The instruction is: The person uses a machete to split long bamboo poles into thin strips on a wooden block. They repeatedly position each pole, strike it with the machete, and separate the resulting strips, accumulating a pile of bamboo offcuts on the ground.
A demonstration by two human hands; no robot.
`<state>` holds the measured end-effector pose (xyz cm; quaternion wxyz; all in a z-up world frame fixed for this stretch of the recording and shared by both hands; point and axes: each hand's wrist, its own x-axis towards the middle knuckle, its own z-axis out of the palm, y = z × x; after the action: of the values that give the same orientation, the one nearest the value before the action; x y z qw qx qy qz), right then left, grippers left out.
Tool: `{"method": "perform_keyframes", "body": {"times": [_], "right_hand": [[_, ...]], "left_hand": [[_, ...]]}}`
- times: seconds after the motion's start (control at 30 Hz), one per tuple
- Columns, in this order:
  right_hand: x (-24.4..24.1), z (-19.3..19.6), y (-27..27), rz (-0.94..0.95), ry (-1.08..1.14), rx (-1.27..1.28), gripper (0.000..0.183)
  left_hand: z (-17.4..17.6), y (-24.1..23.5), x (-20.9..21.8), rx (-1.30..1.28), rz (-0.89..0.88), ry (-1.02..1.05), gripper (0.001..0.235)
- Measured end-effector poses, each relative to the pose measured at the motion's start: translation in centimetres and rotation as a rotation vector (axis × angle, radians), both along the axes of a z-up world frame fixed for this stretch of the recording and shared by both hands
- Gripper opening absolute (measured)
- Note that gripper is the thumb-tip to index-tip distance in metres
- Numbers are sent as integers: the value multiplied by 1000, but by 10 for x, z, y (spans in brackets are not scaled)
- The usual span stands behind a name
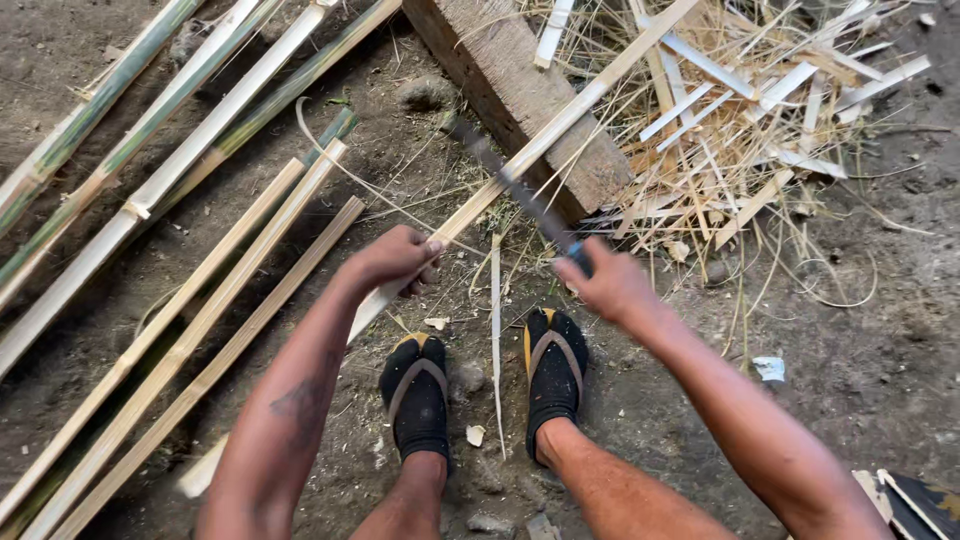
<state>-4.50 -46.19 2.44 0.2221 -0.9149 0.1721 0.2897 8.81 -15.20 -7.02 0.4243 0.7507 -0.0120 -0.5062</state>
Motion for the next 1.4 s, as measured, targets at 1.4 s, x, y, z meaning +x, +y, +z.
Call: {"method": "perform_keyframes", "body": {"times": [1.4], "right_hand": [[30,30,-51,48,-5,-188,60]], "left_hand": [[24,114,-147,571,-131,-1111,16]]}}
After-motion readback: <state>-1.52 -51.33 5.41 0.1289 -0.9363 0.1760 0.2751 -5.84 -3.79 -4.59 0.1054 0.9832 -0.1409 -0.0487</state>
